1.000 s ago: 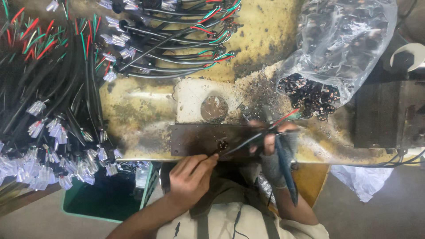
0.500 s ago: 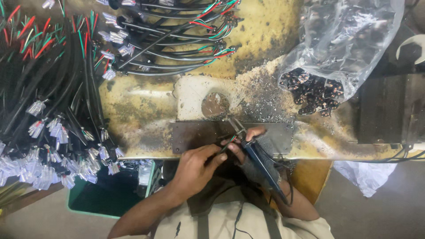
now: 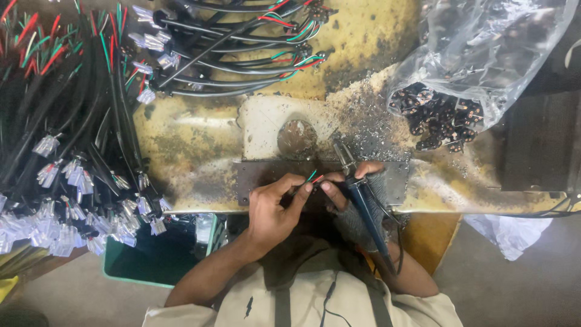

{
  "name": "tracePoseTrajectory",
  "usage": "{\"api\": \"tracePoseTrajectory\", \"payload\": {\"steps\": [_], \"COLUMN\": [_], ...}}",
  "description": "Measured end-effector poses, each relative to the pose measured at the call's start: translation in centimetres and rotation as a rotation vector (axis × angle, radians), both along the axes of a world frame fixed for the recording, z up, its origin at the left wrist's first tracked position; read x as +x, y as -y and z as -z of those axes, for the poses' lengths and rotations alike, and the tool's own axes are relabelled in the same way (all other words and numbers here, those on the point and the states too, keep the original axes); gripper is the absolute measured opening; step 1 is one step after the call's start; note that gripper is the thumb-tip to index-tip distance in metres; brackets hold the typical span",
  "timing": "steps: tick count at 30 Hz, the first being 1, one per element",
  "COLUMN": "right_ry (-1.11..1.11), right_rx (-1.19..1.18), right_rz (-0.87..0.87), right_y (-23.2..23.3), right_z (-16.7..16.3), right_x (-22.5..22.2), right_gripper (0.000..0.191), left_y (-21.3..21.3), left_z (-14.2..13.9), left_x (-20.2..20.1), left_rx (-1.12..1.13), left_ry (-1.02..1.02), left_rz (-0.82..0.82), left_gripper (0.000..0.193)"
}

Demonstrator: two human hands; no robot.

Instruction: The person repeatedly solders small black plastic connectors to the ends of multi-colored wires using a soldering iron. They pick up a wire, apply the soldering iron to the connector, and place the finished unit aside, repeating the process throughout the clip.

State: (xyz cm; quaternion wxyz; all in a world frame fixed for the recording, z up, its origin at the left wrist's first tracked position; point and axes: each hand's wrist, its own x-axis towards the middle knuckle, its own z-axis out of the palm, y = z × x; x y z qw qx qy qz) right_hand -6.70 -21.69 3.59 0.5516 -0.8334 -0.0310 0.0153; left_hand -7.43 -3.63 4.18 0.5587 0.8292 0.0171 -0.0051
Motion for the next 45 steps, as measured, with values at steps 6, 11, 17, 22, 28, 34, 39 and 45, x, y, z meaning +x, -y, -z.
{"api": "tracePoseTrajectory", "payload": {"steps": [6,11,17,22,28,34,39,45], "right_ry": [-0.008,0.071,0.003,-0.186,0.193,-0.276,0.093,0.058], "right_rx": [0.128,-0.092,-0.239,0.525,-0.002,0.204,-0.403,-0.390], "right_rz": [0.114,-0.075,-0.067,-0.022,-0.124,-0.112,-0.116,-0.138], "right_y": [-0.3,0.1,0.5,0.2,1.2,1.0,0.9,0.4], "right_z": [2.0,4.0,2.9,2.2,4.6,6.1,4.5,2.2], "right_x": [-0.8,-1.0,-1.1,-1.4,-2.8,-3.5,-2.2,-1.2], "right_gripper": [0.032,0.014,0.014,0.047,0.045,0.017,0.006,0.010], "left_y": [-0.2,0.0,-1.1,-0.5,0.0,0.4,0.2,0.4], "left_z": [0.8,1.2,1.0,0.2,-0.3,0.4,1.3,1.3], "left_x": [-0.8,-1.3,-1.6,-1.8,-1.1,-0.8,-1.1,-1.5], "left_rx": [-0.039,0.232,0.604,0.341,-0.108,-0.130,-0.169,-0.090], "left_ry": [0.050,0.344,0.567,0.352,0.000,-0.013,0.116,0.077], "left_rz": [-0.021,-0.118,0.112,0.080,-0.058,-0.164,-0.139,-0.069], "left_gripper": [0.013,0.014,0.042,0.032,0.012,0.014,0.016,0.015]}}
